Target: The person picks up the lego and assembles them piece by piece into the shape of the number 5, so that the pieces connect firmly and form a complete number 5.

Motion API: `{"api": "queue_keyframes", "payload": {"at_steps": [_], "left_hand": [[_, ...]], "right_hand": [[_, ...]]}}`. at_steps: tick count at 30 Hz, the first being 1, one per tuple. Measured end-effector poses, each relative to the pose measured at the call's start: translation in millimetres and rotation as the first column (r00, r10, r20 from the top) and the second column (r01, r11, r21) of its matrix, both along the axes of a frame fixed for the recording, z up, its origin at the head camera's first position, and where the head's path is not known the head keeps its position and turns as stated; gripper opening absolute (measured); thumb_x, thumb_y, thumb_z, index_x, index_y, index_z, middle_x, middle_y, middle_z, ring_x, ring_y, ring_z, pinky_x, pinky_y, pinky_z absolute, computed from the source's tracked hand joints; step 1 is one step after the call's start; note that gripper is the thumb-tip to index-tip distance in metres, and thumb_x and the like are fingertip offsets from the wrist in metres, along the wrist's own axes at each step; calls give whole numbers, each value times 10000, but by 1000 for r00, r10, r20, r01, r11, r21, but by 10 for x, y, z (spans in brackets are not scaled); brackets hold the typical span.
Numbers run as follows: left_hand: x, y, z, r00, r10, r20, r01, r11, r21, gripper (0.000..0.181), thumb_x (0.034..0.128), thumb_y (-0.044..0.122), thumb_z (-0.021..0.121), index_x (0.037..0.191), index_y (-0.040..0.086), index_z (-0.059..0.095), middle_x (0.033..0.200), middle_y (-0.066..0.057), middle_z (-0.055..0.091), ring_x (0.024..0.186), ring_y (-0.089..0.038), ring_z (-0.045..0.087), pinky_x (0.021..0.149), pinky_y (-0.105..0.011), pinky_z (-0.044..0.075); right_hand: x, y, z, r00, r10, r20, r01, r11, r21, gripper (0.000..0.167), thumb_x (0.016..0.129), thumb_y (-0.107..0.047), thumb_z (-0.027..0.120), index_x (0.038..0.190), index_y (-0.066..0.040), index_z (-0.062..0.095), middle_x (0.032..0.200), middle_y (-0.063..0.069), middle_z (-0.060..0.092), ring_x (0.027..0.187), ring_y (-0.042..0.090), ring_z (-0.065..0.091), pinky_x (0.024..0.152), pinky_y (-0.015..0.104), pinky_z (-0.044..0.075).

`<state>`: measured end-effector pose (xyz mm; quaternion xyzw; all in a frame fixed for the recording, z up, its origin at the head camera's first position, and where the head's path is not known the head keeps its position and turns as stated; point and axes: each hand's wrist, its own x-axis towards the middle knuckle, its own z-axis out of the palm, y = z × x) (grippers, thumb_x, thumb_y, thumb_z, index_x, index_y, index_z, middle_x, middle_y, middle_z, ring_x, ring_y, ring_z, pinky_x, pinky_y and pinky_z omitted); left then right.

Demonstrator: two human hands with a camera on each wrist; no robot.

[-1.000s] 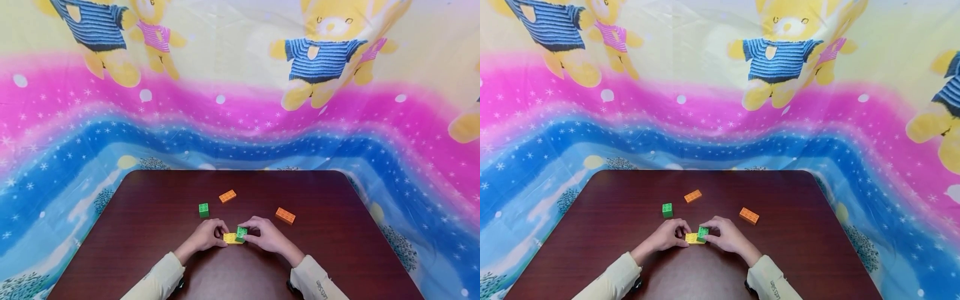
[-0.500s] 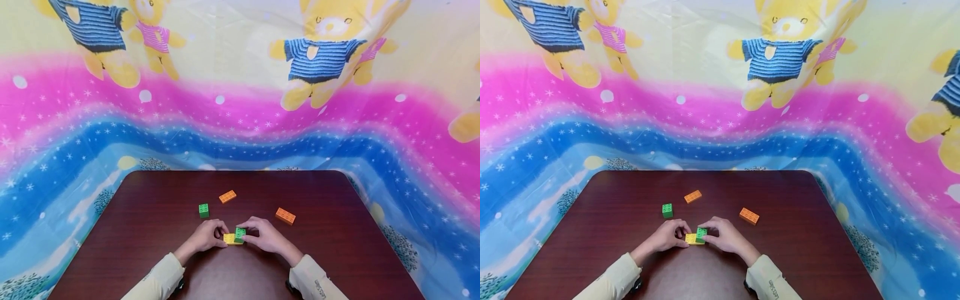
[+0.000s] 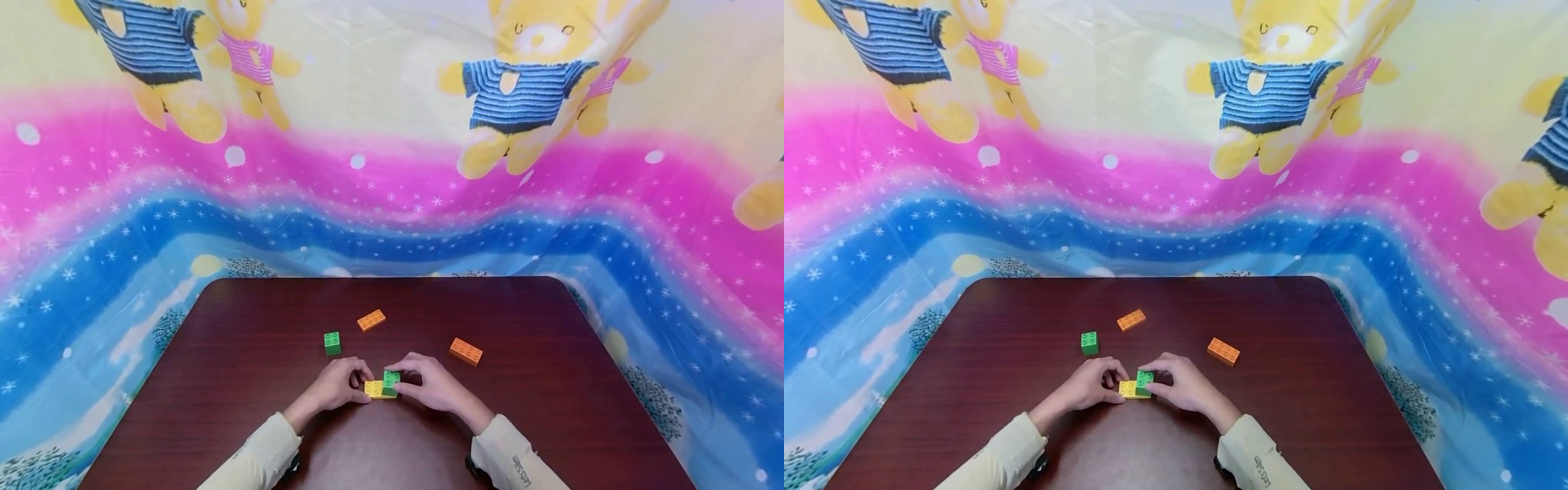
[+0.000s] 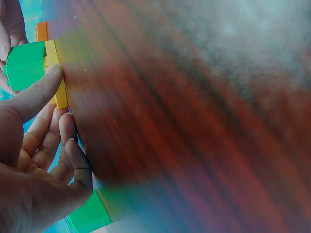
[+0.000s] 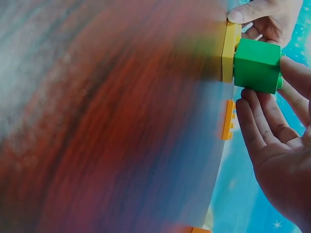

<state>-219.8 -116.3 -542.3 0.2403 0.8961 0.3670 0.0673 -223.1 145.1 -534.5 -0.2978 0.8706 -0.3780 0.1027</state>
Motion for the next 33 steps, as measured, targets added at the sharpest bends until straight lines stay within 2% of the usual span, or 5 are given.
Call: {"api": "queue_keyframes", "payload": {"at_steps": [4, 13, 23, 33], "left_hand": [[1, -2, -19, 1000, 0, 1, 0, 1000, -4, 271, 747, 144, 936, 947, 143, 752, 879, 9, 670, 779, -145, 605, 695, -222, 485], [5, 1, -40, 1000, 10, 17, -10, 1000, -9, 271, 753, 144, 933, 955, 140, 752, 889, 17, 662, 785, -148, 598, 697, -228, 481], [-14, 4, -29, 1000, 14, 18, -14, 1000, -11, 269, 756, 152, 934, 953, 144, 751, 885, 26, 657, 775, -134, 591, 695, -234, 488], [-15, -3, -17, 1000, 4, -3, -4, 1000, -3, 277, 743, 155, 942, 944, 143, 751, 884, 13, 673, 768, -128, 607, 698, -227, 498]], "right_hand": [[12, -2, -3, 1000, -3, 13, 3, 1000, -3, 375, 999, -296, 708, 1362, -203, 696, 1130, -83, 660, 996, 93, 627, 868, 276, 554], [28, -7, -15, 1000, -8, 23, 8, 1000, -6, 365, 997, -301, 711, 1351, -211, 704, 1124, -79, 660, 1004, 144, 635, 859, 277, 546], [6, -11, -9, 1000, -2, 6, 2, 1000, 3, 369, 993, -297, 717, 1348, -201, 709, 1110, -78, 658, 925, 52, 591, 803, 245, 528], [6, -25, 22, 1000, -6, 2, 6, 1000, 17, 370, 989, -280, 723, 1348, -194, 711, 1091, -80, 640, 907, 52, 577, 815, 275, 539]]}}
